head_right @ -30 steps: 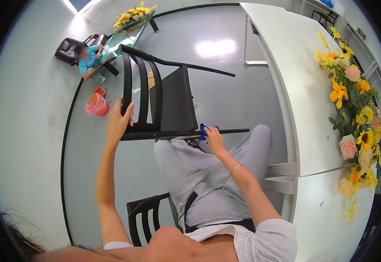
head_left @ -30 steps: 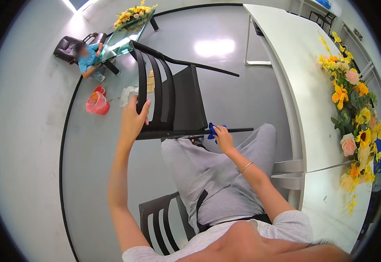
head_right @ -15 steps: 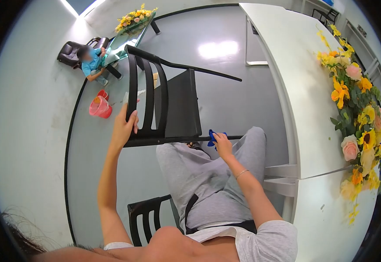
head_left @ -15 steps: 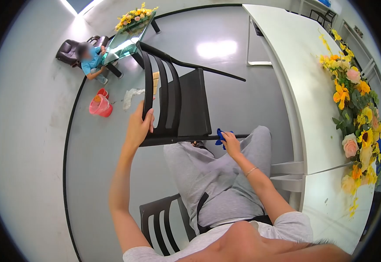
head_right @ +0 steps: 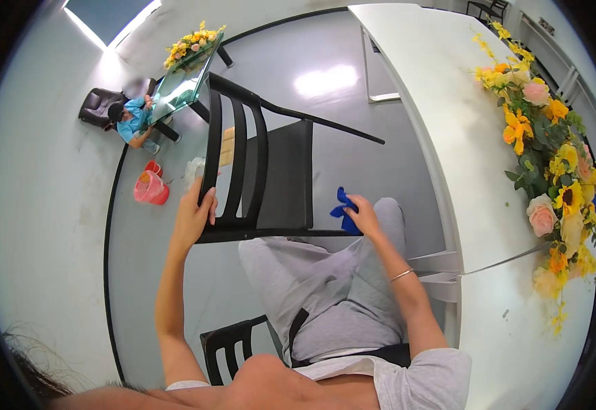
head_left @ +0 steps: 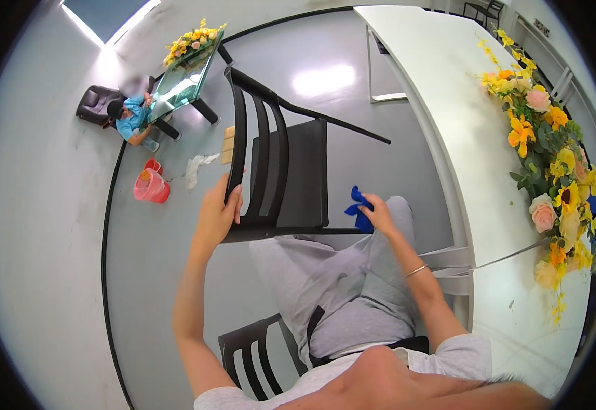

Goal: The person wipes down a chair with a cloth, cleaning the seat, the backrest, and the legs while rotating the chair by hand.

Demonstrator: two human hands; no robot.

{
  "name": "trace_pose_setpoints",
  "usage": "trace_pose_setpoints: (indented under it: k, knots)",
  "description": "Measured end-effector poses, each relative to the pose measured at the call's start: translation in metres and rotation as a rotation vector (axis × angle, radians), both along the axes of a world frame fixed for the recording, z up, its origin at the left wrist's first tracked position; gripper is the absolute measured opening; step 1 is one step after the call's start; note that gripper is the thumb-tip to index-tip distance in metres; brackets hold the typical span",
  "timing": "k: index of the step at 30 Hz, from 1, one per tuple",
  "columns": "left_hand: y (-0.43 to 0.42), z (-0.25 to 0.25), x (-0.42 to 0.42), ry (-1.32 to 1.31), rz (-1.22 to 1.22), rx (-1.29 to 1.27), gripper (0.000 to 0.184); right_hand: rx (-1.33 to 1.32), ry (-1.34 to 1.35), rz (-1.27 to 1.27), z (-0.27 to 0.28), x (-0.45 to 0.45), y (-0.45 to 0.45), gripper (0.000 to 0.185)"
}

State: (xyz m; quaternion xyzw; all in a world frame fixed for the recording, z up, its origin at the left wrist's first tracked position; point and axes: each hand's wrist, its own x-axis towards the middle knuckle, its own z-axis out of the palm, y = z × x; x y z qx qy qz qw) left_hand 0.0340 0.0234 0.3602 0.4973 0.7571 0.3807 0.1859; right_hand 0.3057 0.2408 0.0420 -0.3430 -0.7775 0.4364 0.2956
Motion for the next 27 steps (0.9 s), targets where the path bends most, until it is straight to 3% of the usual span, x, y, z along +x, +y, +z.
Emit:
trace_pose_setpoints:
  k: [6, 12, 18, 23, 27]
  knots:
    - [-0.016, 0.004, 0.014, -0.005, -0.014, -0.078, 0.035, 0.257, 0.081, -0.118, 0.057, -0.022, 0.070, 0.042]
    - [-0.036, 0.000, 0.013, -0.024, 0.012, -0.093, 0.038, 0.478, -0.034, -0.101, 0.101, -0.088, 0.122, 0.045]
    - [-0.057, -0.004, 0.005, -0.005, 0.082, -0.166, 0.038, 0.542, -0.356, 0.106, 0.108, -0.168, 0.156, 0.056]
    - [-0.074, -0.015, -0.007, -0.033, 0.066, -0.121, 0.038, 0.541, -0.623, 0.211, 0.106, -0.217, 0.172, 0.038]
    - [-0.077, -0.014, -0.006, -0.187, 0.121, -0.118, 0.040, 0.497, -0.695, 0.273, 0.093, -0.222, 0.181, 0.037]
